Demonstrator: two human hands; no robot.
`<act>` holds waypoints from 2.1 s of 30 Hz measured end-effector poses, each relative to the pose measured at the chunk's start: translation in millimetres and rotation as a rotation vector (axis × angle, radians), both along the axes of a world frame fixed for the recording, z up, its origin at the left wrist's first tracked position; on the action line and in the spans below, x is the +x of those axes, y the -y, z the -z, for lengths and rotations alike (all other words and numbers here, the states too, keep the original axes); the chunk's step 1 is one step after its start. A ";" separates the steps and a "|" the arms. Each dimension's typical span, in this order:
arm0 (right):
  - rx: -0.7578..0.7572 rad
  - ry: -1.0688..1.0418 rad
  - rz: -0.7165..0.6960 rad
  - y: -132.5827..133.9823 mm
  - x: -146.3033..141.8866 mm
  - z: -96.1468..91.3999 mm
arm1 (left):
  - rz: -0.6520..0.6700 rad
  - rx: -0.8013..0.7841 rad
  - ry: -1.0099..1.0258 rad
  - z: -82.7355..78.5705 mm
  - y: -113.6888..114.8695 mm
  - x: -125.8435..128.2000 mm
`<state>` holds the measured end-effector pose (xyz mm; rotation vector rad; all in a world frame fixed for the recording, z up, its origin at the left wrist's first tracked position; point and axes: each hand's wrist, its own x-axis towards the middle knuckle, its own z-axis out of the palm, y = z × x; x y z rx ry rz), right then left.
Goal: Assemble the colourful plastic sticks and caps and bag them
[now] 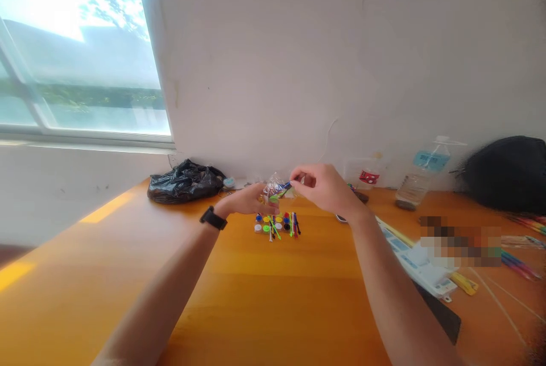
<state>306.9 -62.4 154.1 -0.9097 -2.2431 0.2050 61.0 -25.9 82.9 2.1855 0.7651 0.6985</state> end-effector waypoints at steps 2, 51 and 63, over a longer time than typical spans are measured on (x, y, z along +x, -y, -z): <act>0.046 -0.024 -0.001 0.4 -0.7 -0.5 | -0.004 -0.024 0.029 -0.2 1.3 1.2; 0.033 -0.136 -0.102 -9.3 13.3 -3.4 | -0.235 0.017 0.520 -33.4 21.3 -5.6; -0.160 0.093 -0.172 -4.4 10.1 -0.6 | -0.192 0.161 0.388 -36.8 22.9 -13.8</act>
